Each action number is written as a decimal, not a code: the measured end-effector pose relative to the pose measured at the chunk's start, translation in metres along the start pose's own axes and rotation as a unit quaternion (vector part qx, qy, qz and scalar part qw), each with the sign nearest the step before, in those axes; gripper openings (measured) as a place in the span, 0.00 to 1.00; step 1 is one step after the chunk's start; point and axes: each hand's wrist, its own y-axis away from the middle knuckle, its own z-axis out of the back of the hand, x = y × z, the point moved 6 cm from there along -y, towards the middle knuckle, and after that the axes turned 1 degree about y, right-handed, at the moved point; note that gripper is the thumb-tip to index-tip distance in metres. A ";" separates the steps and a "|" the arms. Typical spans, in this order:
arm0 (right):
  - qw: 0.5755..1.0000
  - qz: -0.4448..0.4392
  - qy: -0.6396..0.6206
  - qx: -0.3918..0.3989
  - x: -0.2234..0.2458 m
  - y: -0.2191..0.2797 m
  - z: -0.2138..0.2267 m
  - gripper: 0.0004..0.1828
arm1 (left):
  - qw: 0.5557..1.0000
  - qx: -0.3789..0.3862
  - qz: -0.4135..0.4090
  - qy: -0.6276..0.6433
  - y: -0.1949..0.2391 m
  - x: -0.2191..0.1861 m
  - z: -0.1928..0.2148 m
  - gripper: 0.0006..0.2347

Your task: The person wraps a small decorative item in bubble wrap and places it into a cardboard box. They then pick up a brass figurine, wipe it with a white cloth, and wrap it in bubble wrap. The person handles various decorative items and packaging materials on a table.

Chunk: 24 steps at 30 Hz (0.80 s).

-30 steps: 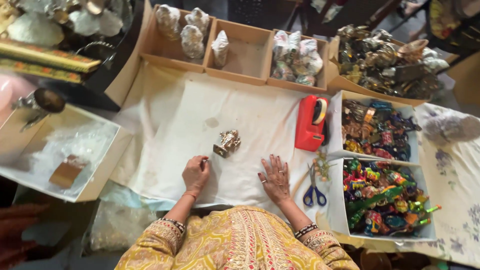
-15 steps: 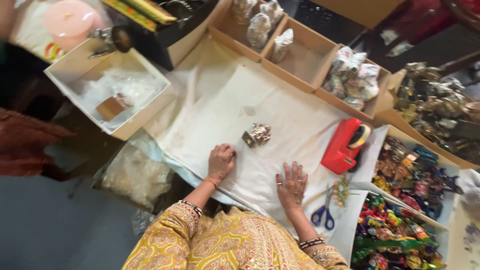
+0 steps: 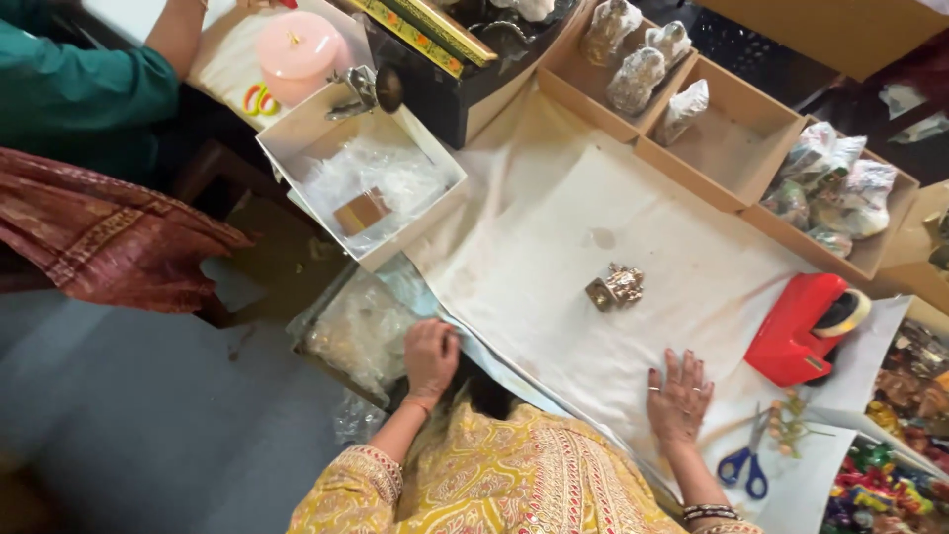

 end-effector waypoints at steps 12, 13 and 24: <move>0.994 -0.077 0.031 0.065 0.007 -0.005 -0.018 0.33 | 0.906 0.363 0.190 -0.108 0.049 0.283 -0.161 0.15; 0.993 -0.088 0.033 0.069 0.008 0.000 -0.018 0.33 | 0.904 0.372 0.183 -0.108 0.050 0.287 -0.171 0.15; 0.990 -0.113 0.066 0.060 0.013 0.007 -0.026 0.35 | 0.782 0.573 0.223 -0.101 0.060 0.276 -0.231 0.44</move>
